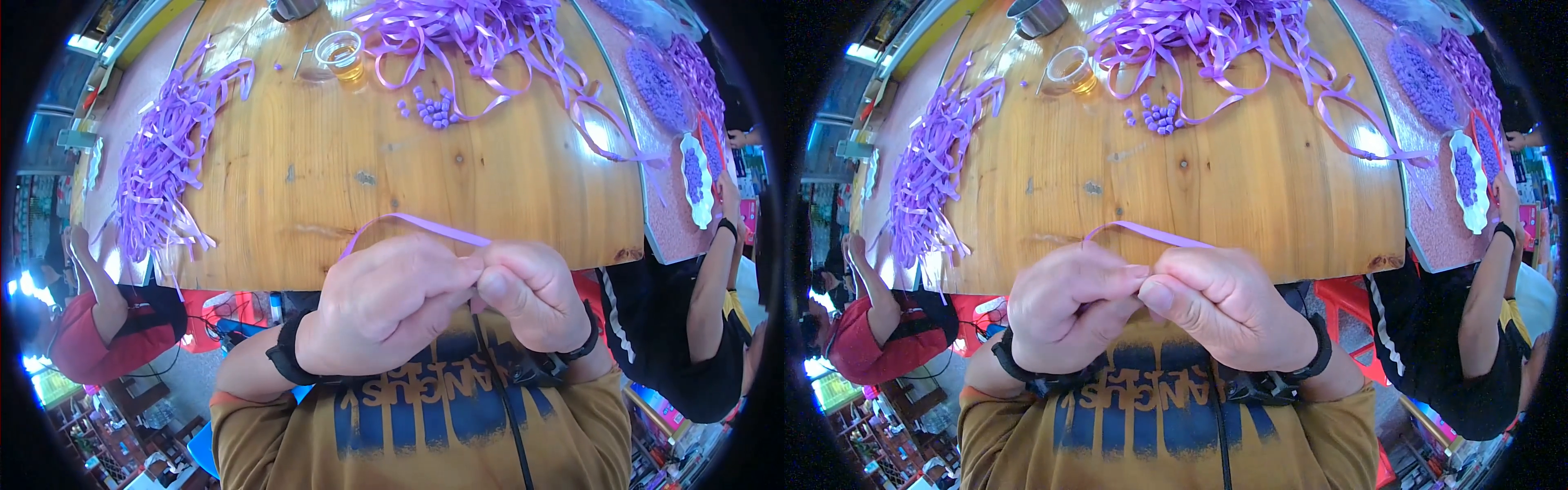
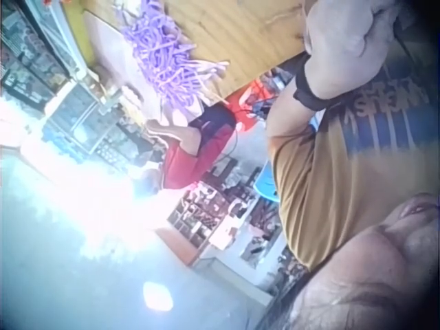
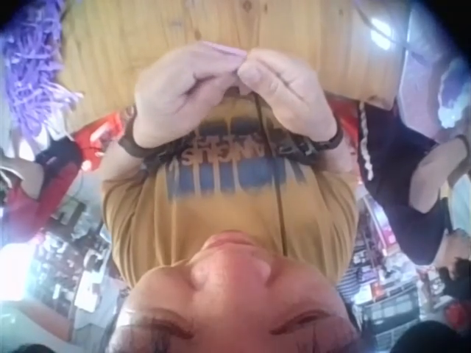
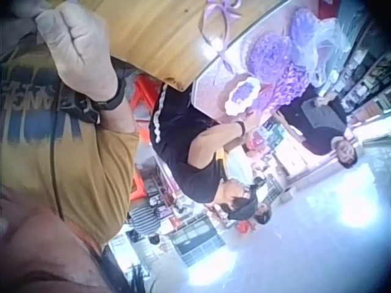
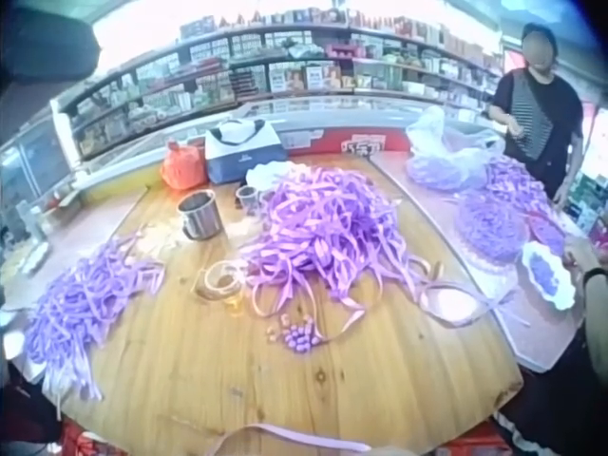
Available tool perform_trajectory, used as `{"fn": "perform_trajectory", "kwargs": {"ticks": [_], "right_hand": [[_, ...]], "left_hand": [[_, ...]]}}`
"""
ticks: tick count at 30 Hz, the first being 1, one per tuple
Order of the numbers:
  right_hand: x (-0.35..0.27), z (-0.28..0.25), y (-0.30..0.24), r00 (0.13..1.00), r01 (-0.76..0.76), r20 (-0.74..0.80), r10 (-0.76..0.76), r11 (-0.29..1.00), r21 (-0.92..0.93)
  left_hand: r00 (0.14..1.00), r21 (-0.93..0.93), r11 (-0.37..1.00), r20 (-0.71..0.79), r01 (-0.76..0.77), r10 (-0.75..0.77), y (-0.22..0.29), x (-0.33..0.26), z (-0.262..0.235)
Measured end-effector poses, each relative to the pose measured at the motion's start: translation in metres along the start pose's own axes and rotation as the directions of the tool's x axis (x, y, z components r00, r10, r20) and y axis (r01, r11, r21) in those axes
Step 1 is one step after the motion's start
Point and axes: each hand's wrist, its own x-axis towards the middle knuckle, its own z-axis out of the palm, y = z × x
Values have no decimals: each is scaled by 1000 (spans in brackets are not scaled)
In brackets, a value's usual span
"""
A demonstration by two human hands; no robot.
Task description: The person threads purple beads onto a purple ribbon by hand, sliding each bead along the ribbon and tying knots to secure them.
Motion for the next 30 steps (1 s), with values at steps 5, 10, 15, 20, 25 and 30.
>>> {"fn": "perform_trajectory", "kwargs": {"ticks": [5,10,15,20,25,30], "right_hand": [[-1,2,1,1000,-21,-14,22,999,27],[1,0,-3,999,-42,-18,43,999,21],[-1,0,1,999,-35,-27,35,999,2],[-3,1,4,1000,-6,10,5,999,38],[-4,-2,1,995,-9,94,14,999,-54],[-5,-1,1,994,-62,95,61,998,7]], "left_hand": [[995,93,992,-54,-83,88,-2,-4,6],[712,-698,416,191,583,-676,17,3,3],[874,-409,781,106,473,-474,3,-5,-2],[994,65,998,104,17,-23,-3,-6,-4],[994,162,986,113,-28,10,7,-13,-5],[985,111,993,170,-32,13,2,0,-12]]}}
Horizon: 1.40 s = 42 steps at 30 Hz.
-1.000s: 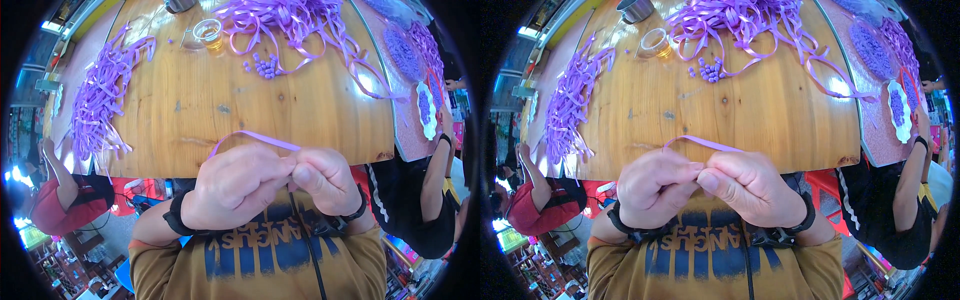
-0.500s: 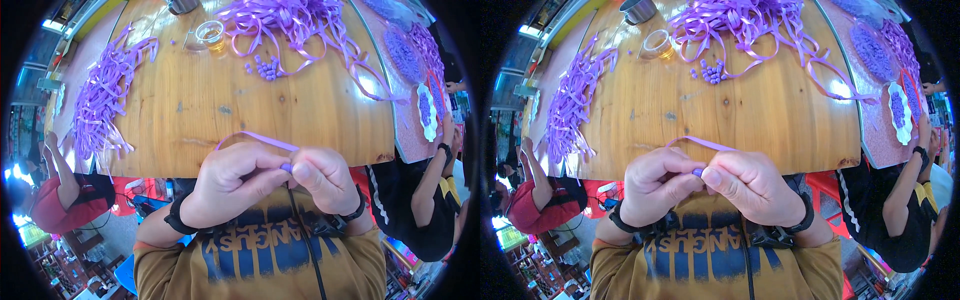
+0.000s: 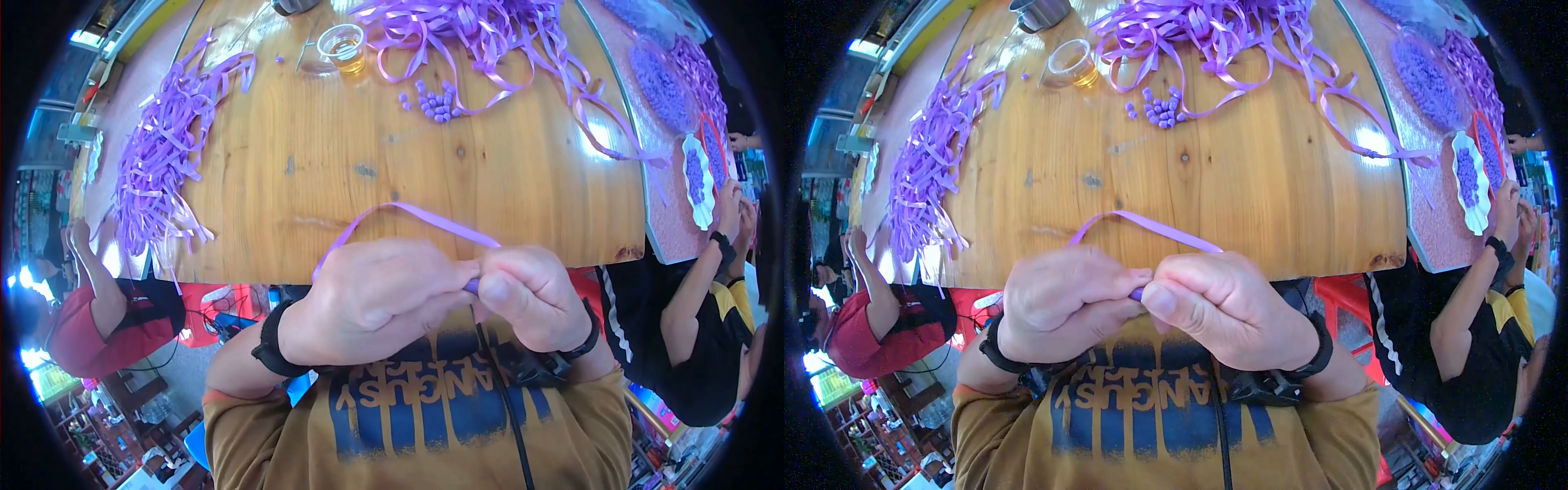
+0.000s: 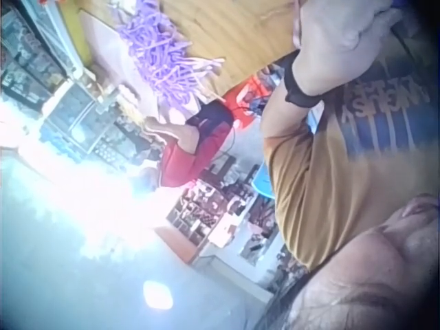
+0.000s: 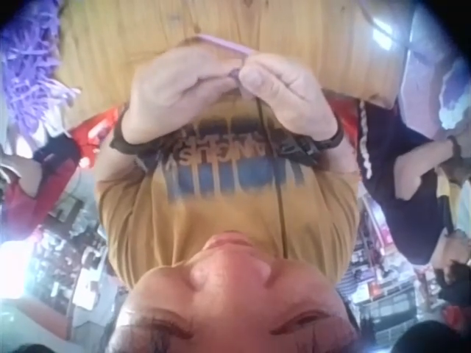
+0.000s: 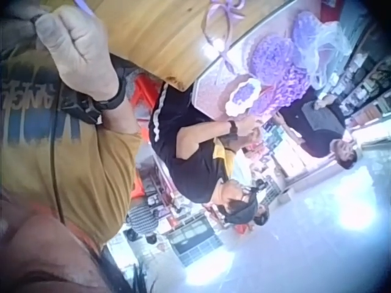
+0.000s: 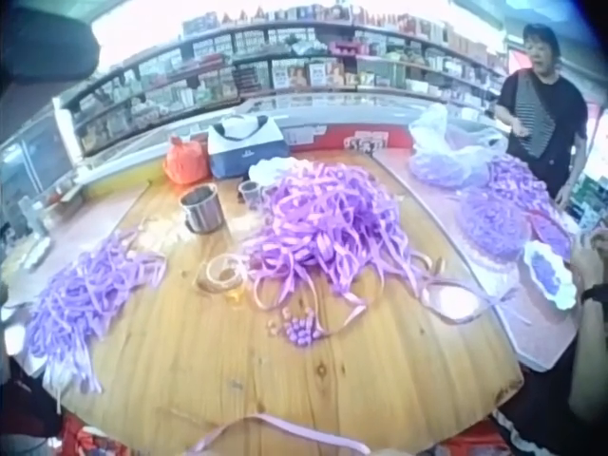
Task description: The person threads purple beads onto a purple ribbon by hand, sliding each bead along the ribbon and tying knots to secure them.
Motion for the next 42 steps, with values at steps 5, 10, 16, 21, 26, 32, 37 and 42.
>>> {"fn": "perform_trajectory", "kwargs": {"ticks": [5,10,16,21,26,32,37,42], "right_hand": [[3,4,6,998,-26,-56,35,988,154],[11,6,3,989,-147,9,148,966,214],[11,0,13,894,-235,-399,203,972,-32],[-5,-61,17,839,-316,-544,-21,794,-518],[5,-56,25,881,-291,-440,-173,535,-793],[10,-42,24,820,-282,-524,-232,633,-721],[15,-8,3,887,-164,-391,-247,623,-765],[15,7,-7,927,-124,-320,-194,648,-751]], "left_hand": [[998,-101,995,-63,22,-29,-12,-4,7],[983,-31,999,-182,-25,18,-16,-12,12],[957,-119,953,-56,278,-286,-30,-17,9],[897,164,936,-378,311,-231,-49,-49,-35],[736,592,470,-640,655,-221,-68,-127,-105],[586,532,251,-689,809,-427,-86,-167,-129],[597,493,340,-709,801,-376,-76,-161,-131],[331,-53,567,-765,822,-552,-50,-146,-128]]}}
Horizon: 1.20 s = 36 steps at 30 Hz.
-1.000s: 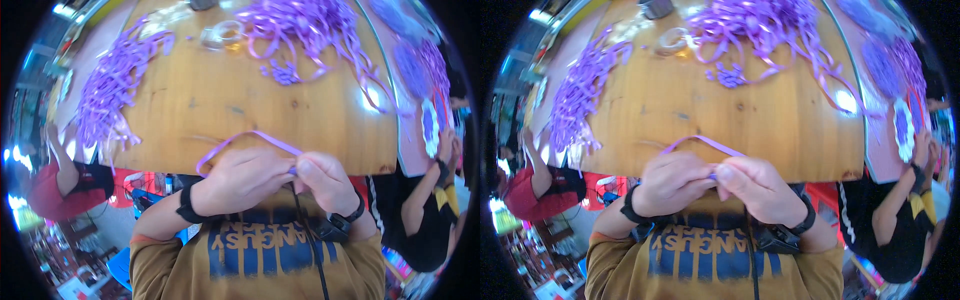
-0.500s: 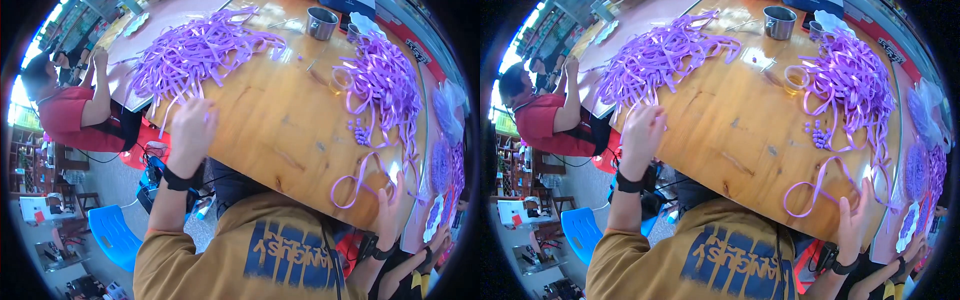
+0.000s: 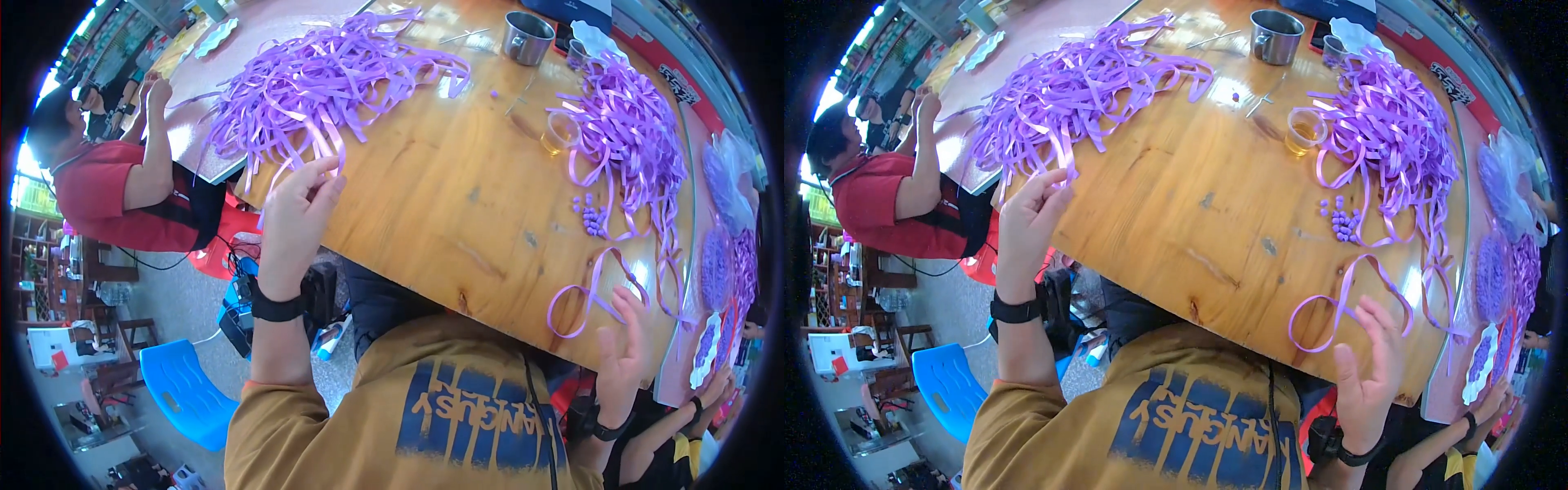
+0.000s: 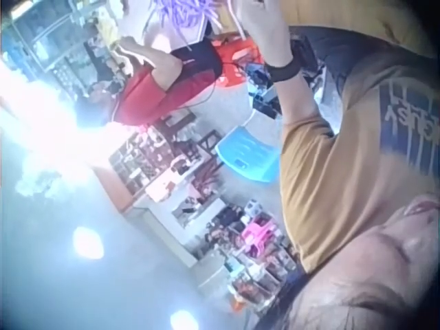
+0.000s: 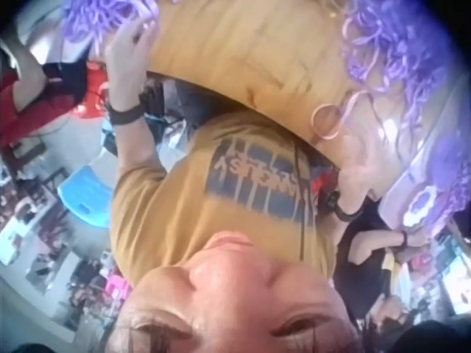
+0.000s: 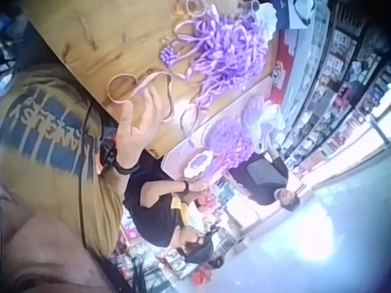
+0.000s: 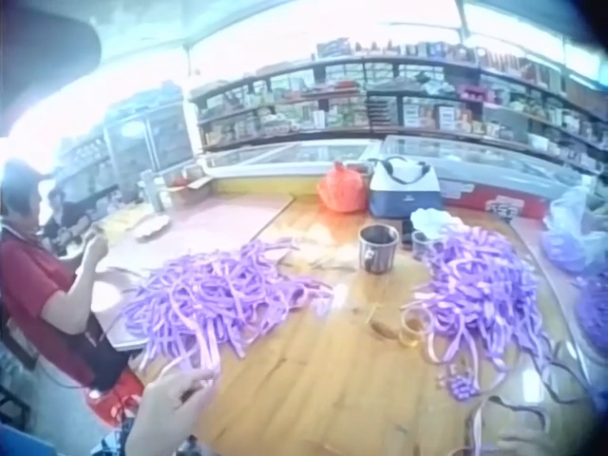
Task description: The person threads purple beads onto a purple ribbon by hand, sliding each bead along the ribbon and tying knots to secure them.
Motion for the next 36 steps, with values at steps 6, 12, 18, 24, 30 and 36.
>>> {"fn": "perform_trajectory", "kwargs": {"ticks": [6,12,18,24,30,36], "right_hand": [[7,9,-21,990,44,127,-60,992,122],[32,33,-59,863,130,326,-387,792,596],[33,25,-37,787,351,347,-510,832,429],[22,15,-22,842,337,284,-458,859,385],[1,0,-4,971,192,-75,-228,546,815],[-6,-4,5,988,137,-111,-105,280,950]], "left_hand": [[992,-143,986,87,-79,92,42,-33,25],[394,-528,741,630,-415,669,103,-72,59],[279,-611,744,690,-271,668,114,-63,49],[446,-422,826,699,-375,559,123,-39,53],[591,-121,691,425,-713,685,118,48,111],[554,140,559,457,-817,696,120,80,184]]}}
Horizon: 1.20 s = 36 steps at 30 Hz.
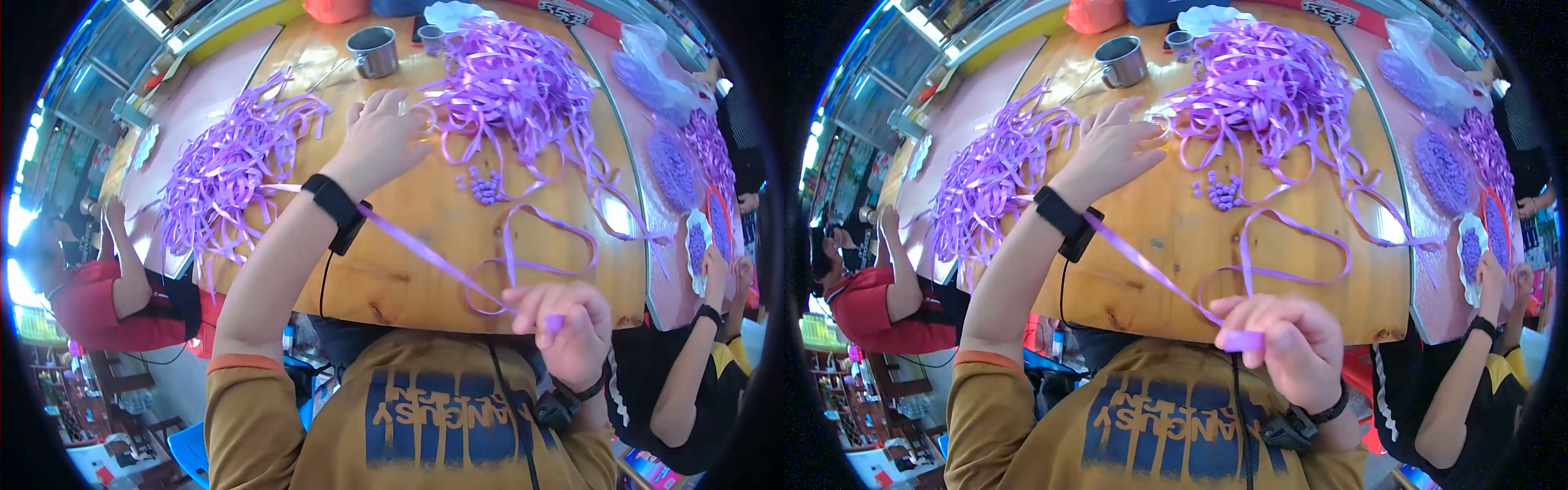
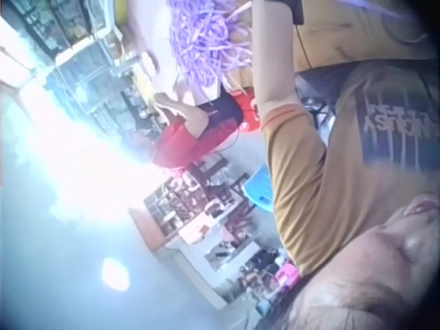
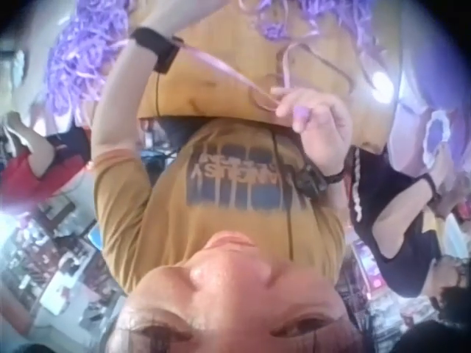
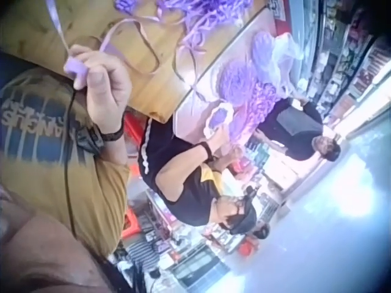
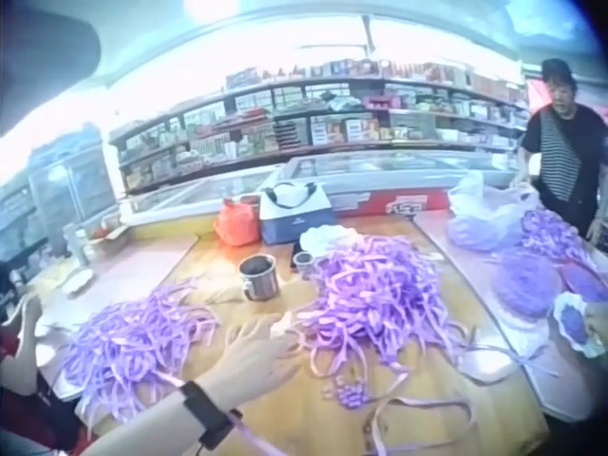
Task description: The person threads purple beads onto a purple ribbon by hand, sliding each bead along the ribbon and tying knots to secure them.
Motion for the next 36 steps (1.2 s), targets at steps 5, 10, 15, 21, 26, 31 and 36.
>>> {"fn": "perform_trajectory", "kwargs": {"ticks": [5,10,15,21,26,31,36], "right_hand": [[-3,-3,3,985,-152,-69,157,986,63],[1,-7,4,968,-184,-174,181,983,-1],[6,0,4,952,-269,-178,249,958,-101],[10,1,9,952,-124,-276,133,991,51],[-1,-56,-29,966,22,-255,49,964,265],[-13,-93,-65,940,166,-317,-122,980,114],[-14,-30,-27,788,-266,-615,-26,886,-379]], "left_hand": [[983,152,985,155,78,-102,-4,15,16],[995,-96,995,-98,6,-15,21,6,-25],[920,-695,633,385,341,-74,96,-49,-74],[927,-652,758,284,-2,247,91,-104,-43],[970,-506,863,215,11,113,47,-130,-43],[990,-220,975,144,34,-2,-4,-147,-63],[964,-187,949,124,254,-233,28,-135,-73]]}}
